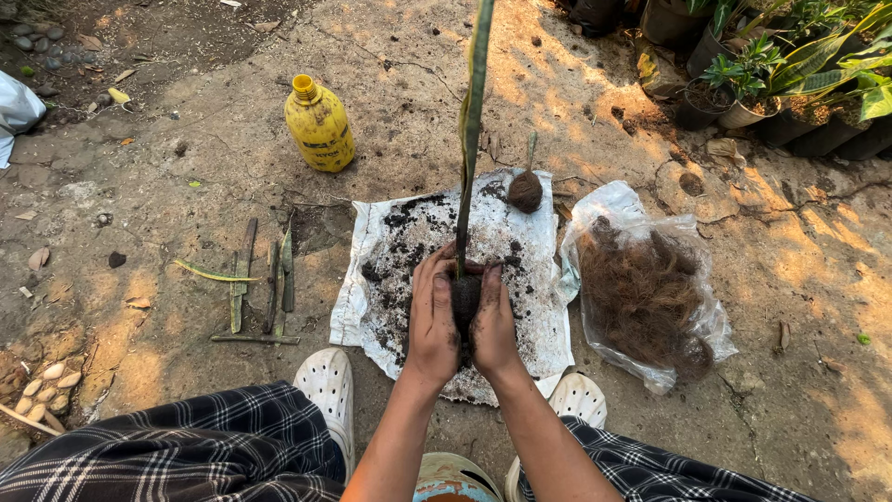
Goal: The person wraps a long plant cutting with dark soil and fibrous material by hand. They repeatedly add soil and press it around the base of the cutting to form a compact ball.
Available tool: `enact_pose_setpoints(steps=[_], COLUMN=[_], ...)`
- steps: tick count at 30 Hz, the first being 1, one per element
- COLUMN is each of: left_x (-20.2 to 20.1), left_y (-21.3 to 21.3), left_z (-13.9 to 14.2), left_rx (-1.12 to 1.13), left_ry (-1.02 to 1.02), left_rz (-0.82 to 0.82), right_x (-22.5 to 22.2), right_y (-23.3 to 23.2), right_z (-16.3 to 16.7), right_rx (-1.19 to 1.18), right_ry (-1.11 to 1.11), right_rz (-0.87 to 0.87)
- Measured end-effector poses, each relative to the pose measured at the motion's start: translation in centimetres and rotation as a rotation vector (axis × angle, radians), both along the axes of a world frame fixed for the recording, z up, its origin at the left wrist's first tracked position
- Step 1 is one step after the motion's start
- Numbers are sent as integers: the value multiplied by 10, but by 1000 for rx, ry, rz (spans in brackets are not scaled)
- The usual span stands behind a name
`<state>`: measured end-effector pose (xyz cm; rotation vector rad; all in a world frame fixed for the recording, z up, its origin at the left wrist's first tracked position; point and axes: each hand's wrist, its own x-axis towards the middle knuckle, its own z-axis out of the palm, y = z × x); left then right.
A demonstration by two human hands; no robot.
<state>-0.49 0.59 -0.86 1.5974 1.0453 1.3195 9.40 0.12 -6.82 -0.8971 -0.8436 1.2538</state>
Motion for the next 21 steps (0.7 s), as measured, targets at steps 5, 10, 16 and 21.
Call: enact_pose_setpoints(steps=[5, 10, 16, 21], left_x=[1, -3, -10, -7], left_y=[1, -1, 7, 1], left_z=[-7, -14, -18, -14], left_rx=[32, -67, -308, -4], left_ry=[67, -276, -749, -64], left_rz=[45, 57, -22, 160], right_x=[-1, -5, -1, -19], right_y=[-1, -14, -3, -7], right_z=[11, 38, 45, 35], right_rx=[43, 49, -8, -95], right_ry=[-199, -132, -160, 233], right_rz=[-3, 169, 271, 145])
